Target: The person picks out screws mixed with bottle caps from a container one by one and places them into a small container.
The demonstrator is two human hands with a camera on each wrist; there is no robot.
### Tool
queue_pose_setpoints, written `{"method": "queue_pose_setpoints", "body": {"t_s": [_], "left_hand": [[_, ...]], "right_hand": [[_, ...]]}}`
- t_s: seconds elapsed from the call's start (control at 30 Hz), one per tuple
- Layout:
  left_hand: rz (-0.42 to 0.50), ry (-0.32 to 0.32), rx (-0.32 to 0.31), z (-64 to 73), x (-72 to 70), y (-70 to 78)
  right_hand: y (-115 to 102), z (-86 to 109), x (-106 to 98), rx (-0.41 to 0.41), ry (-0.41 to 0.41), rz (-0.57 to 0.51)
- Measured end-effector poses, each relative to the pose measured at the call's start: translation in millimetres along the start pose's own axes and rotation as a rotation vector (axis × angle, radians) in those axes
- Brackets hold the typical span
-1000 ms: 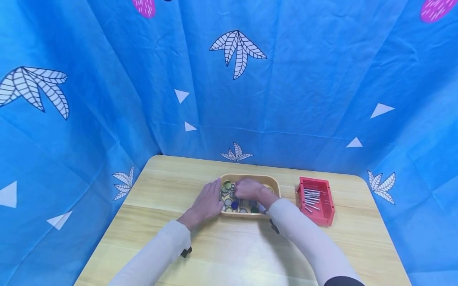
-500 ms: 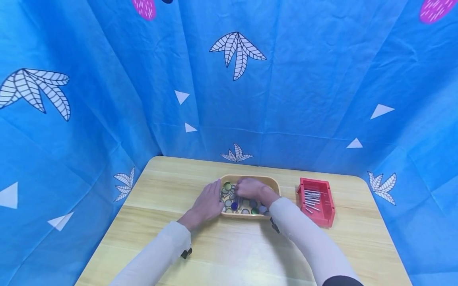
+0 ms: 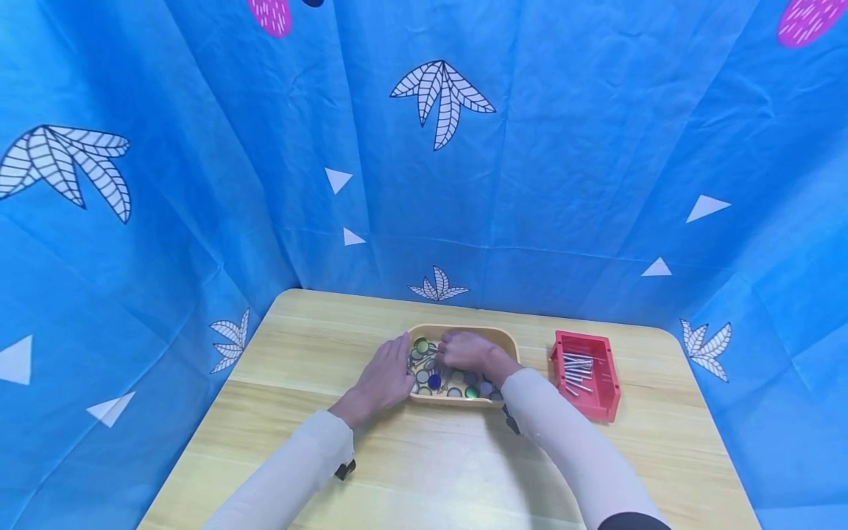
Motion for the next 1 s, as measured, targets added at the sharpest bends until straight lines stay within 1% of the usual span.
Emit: {"method": "queue_pose_setpoints", "body": {"t_s": [0.1, 0.23, 0.3, 0.47, 0.6, 0.73, 0.83, 0.9, 1.0], "left_hand": [[-0.007, -0.003, 0.006, 0.8, -0.8, 1.3], [-0.012, -0.013, 0.007, 1.0, -2.3, 2.2], [-0.017, -0.018, 0.004, 1.0, -2.6, 2.0], [-0.005, -0.023, 0.004, 1.5, -3.0, 2.0], [0.008, -0.029, 0.008, 2.1, -3.0, 2.0], [0.002, -0.030, 0.020, 2.5, -4.0, 2.4], [-0.006, -0.028, 0.028, 2.8, -4.9, 3.1], [-0.010, -0.035, 0.026, 3.1, -4.2, 2.8], [0.006, -0.024, 0.029, 3.8, -3.1, 2.2]], "right_hand": [[-0.5, 1.6, 1.6, -0.010, -0.001, 0.041], [1.7, 5.9, 1.8, -0.001, 0.000, 0.024], [3.2, 8.4, 1.0, 0.004, -0.004, 0.041], [5.2, 16.1, -1.6, 0.012, -0.021, 0.128], [7.0, 23.6, -6.4, 0.028, -0.028, 0.128], [10.1, 30.7, -10.4, 0.065, -0.031, 0.087], [11.1, 35.9, -13.9, 0.092, 0.002, 0.058], [10.8, 39.3, -15.7, 0.103, 0.033, 0.059], [9.7, 44.9, -19.4, 0.120, 0.090, 0.056]]}}
Point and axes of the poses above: each hand's wrist, its own z-axis away from the middle knuckle, its own x-axis out of the palm, y = z × x, the point moved 7 cm from there along -z, towards the middle knuckle, and after that the axes turned 8 degrees about -x, right-handed, at the moved point
